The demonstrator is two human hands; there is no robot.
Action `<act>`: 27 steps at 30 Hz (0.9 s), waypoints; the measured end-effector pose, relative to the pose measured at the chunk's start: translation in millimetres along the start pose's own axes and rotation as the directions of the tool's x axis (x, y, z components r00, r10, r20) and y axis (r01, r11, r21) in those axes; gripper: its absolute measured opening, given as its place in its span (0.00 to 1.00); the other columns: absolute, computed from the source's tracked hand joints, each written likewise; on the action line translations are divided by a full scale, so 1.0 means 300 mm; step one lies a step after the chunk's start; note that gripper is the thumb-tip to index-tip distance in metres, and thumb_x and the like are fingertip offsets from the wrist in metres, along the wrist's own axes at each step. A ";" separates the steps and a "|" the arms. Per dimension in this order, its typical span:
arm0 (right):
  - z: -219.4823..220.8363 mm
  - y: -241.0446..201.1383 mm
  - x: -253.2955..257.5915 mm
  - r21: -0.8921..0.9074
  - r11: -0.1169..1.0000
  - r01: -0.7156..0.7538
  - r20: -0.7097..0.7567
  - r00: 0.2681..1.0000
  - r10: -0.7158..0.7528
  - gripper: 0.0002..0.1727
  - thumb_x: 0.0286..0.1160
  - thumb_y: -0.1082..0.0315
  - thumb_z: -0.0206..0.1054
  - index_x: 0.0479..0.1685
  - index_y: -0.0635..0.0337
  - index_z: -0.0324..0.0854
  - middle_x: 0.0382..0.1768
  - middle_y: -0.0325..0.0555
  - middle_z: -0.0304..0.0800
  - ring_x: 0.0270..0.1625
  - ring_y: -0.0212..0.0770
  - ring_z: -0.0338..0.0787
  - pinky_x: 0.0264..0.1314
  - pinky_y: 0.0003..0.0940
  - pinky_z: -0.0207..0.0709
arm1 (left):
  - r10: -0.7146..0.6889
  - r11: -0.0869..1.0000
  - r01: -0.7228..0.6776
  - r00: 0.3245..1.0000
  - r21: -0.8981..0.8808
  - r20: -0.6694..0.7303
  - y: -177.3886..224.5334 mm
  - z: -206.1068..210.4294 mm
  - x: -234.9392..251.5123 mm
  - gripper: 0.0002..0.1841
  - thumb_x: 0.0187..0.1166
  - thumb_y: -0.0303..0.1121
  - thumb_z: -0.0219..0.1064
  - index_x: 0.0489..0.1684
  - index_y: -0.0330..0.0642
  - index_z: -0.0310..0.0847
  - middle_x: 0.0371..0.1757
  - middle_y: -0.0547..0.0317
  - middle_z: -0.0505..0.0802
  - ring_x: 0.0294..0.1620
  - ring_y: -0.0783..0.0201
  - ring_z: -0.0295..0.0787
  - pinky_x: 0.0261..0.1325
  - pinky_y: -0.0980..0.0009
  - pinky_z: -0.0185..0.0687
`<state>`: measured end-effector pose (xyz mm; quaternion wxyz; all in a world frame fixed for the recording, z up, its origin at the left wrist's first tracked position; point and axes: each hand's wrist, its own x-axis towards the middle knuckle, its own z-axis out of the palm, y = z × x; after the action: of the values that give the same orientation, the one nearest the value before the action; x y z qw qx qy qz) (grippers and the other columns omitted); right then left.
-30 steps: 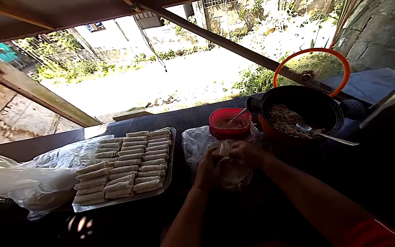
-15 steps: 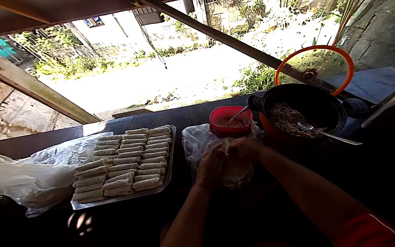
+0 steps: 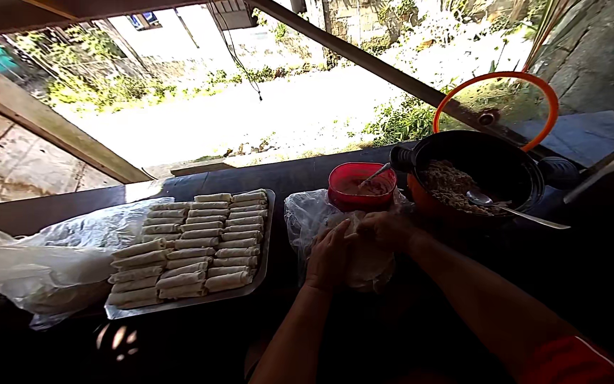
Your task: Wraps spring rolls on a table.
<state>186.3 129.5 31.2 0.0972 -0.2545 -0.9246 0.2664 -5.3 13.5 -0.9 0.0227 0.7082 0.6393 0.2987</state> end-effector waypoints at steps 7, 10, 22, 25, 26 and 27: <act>0.023 0.047 -0.022 -0.019 1.000 0.017 -0.087 0.996 -0.018 0.17 0.85 0.55 0.63 0.57 0.52 0.92 0.58 0.46 0.91 0.65 0.40 0.87 0.74 0.36 0.78 | 0.009 1.000 -0.009 1.000 -0.011 0.018 -0.012 0.013 0.022 0.21 0.86 0.40 0.62 0.77 0.53 0.79 0.56 0.70 0.97 0.63 0.65 0.91 0.74 0.52 0.79; 0.047 0.051 -0.038 -0.045 0.999 0.011 -0.145 0.989 -0.017 0.19 0.88 0.54 0.59 0.59 0.52 0.91 0.58 0.45 0.91 0.65 0.38 0.88 0.75 0.34 0.77 | -0.003 1.000 0.003 1.000 -0.009 -0.001 -0.013 0.022 0.011 0.20 0.88 0.42 0.60 0.76 0.52 0.80 0.56 0.70 0.97 0.63 0.64 0.91 0.73 0.54 0.79; 0.019 -0.003 -0.048 -0.158 0.986 -0.058 -0.199 0.980 0.026 0.17 0.86 0.57 0.60 0.61 0.51 0.90 0.58 0.45 0.92 0.66 0.40 0.88 0.75 0.37 0.79 | -0.058 0.998 0.058 0.998 -0.022 0.008 -0.006 0.031 0.017 0.20 0.88 0.44 0.60 0.75 0.53 0.81 0.56 0.70 0.97 0.63 0.63 0.91 0.73 0.56 0.80; -0.088 -0.065 -0.026 -0.279 0.945 -0.171 -0.347 0.935 0.067 0.19 0.80 0.56 0.63 0.62 0.52 0.90 0.58 0.46 0.92 0.67 0.42 0.88 0.73 0.41 0.81 | -0.084 0.996 0.085 0.995 -0.025 0.048 0.001 0.019 0.020 0.20 0.88 0.43 0.61 0.75 0.54 0.81 0.57 0.70 0.97 0.64 0.63 0.91 0.73 0.56 0.80; -0.122 -0.075 -0.010 -0.330 0.917 -0.224 -0.372 0.924 0.092 0.20 0.79 0.54 0.64 0.61 0.54 0.90 0.60 0.46 0.91 0.69 0.44 0.87 0.74 0.41 0.80 | -0.087 0.996 0.089 0.995 -0.029 0.051 0.002 0.017 0.021 0.20 0.88 0.43 0.61 0.75 0.55 0.80 0.56 0.70 0.97 0.63 0.63 0.91 0.73 0.56 0.80; -0.153 -0.080 0.009 -0.367 0.887 -0.282 -0.350 0.925 0.150 0.23 0.80 0.50 0.64 0.63 0.55 0.89 0.63 0.47 0.89 0.72 0.45 0.84 0.77 0.43 0.78 | -0.088 0.995 0.090 0.995 -0.032 0.055 0.003 0.017 0.022 0.20 0.88 0.43 0.61 0.76 0.56 0.80 0.56 0.71 0.97 0.63 0.63 0.91 0.73 0.56 0.80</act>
<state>188.3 133.8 82.9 0.1556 -0.4104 -0.8979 0.0321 -2.1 21.1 -2.2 0.0653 0.6861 0.6642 0.2895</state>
